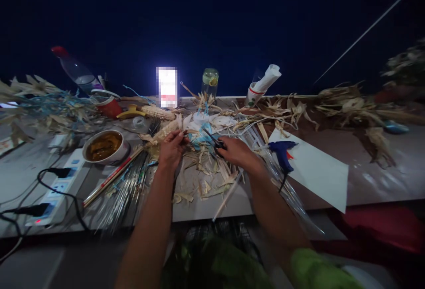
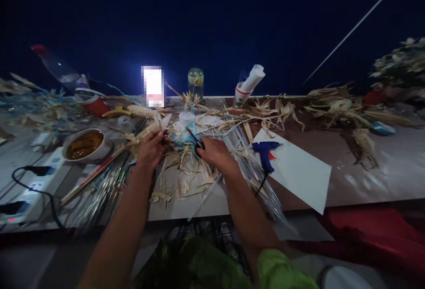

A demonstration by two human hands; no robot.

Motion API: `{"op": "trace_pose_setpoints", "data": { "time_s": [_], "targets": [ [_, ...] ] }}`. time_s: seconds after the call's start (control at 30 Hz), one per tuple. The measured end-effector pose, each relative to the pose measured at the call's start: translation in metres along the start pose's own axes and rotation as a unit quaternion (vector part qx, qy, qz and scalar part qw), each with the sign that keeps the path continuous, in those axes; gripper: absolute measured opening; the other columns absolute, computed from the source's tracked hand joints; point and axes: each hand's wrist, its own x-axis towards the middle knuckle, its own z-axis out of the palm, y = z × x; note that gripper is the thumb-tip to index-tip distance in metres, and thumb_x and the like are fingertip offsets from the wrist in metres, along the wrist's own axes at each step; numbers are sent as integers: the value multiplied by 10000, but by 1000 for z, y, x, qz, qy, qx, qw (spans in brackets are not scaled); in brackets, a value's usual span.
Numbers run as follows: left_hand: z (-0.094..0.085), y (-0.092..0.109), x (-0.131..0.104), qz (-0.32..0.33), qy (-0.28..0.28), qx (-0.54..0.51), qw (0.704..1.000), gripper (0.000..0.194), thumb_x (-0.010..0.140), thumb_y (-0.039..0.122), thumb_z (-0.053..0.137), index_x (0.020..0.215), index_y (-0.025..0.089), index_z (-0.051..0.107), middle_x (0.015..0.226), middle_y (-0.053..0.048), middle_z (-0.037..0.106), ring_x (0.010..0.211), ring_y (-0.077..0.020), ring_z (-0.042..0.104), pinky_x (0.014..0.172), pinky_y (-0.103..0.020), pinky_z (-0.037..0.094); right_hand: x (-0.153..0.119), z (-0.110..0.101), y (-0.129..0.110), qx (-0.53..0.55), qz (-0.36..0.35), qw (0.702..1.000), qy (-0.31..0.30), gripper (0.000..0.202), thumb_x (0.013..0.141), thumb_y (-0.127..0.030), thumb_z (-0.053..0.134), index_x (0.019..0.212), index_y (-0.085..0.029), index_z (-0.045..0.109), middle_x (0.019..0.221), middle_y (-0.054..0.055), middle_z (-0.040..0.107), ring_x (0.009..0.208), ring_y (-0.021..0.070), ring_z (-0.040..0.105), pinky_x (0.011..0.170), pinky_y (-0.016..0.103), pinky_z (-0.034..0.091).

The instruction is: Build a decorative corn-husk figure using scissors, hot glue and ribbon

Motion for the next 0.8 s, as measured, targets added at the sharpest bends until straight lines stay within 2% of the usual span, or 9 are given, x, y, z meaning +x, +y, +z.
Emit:
{"op": "trace_pose_setpoints", "data": {
  "time_s": [0.13, 0.27, 0.4, 0.53, 0.63, 0.73, 0.8],
  "targets": [
    [0, -1, -1, -5, -10, -11, 1000, 284, 512, 181, 772, 715, 151, 575, 683, 5, 663, 539, -88, 585, 583, -234, 474, -7, -8, -11, -71, -2, 997, -37, 345, 818, -403, 431, 1043, -187, 578, 1025, 108, 653, 915, 225, 593, 709, 278, 379],
    [2, -1, -4, 1, -21, -27, 999, 280, 526, 182, 765, 725, 158, 570, 690, 7, 662, 534, -82, 579, 589, -234, 476, -5, -5, -20, -118, 10, 991, -54, 345, 830, -404, 410, 1008, -195, 619, 1038, 123, 655, 929, 242, 607, 715, 299, 408],
    [2, -2, -9, -7, -21, -24, 999, 256, 556, 196, 748, 721, 155, 556, 620, 20, 623, 504, -73, 561, 536, -210, 447, 2, -2, -28, -173, 22, 983, -58, 352, 816, -387, 430, 950, -157, 661, 1000, 175, 659, 922, 287, 617, 699, 333, 429],
    [2, -4, -11, -12, -25, -12, 1000, 293, 554, 247, 756, 755, 150, 566, 628, 17, 618, 508, -77, 560, 477, -187, 401, 2, -8, -30, -191, 11, 979, -72, 354, 791, -400, 477, 949, -148, 670, 987, 200, 656, 910, 297, 617, 695, 344, 436],
    [4, -4, -12, 1, -28, -31, 999, 297, 539, 241, 765, 737, 155, 560, 671, 18, 631, 515, -72, 564, 530, -208, 439, -2, -16, -27, -167, -2, 983, -78, 348, 783, -413, 487, 941, -163, 671, 969, 186, 660, 890, 291, 616, 703, 353, 435],
    [7, -2, -13, -5, -33, -56, 998, 323, 504, 220, 784, 735, 162, 565, 682, 25, 639, 527, -68, 564, 618, -243, 475, -4, -15, -28, -69, -8, 998, -1, 335, 808, -408, 453, 944, -190, 668, 955, 137, 669, 887, 252, 608, 750, 349, 425],
    [9, -2, -13, -12, -35, -62, 997, 345, 475, 210, 797, 729, 167, 566, 689, 24, 646, 538, -70, 564, 640, -253, 479, -1, -6, -32, 73, -26, 995, 55, 363, 804, -440, 459, 1008, -206, 646, 961, 85, 672, 851, 204, 604, 764, 322, 426]
  ]
}}
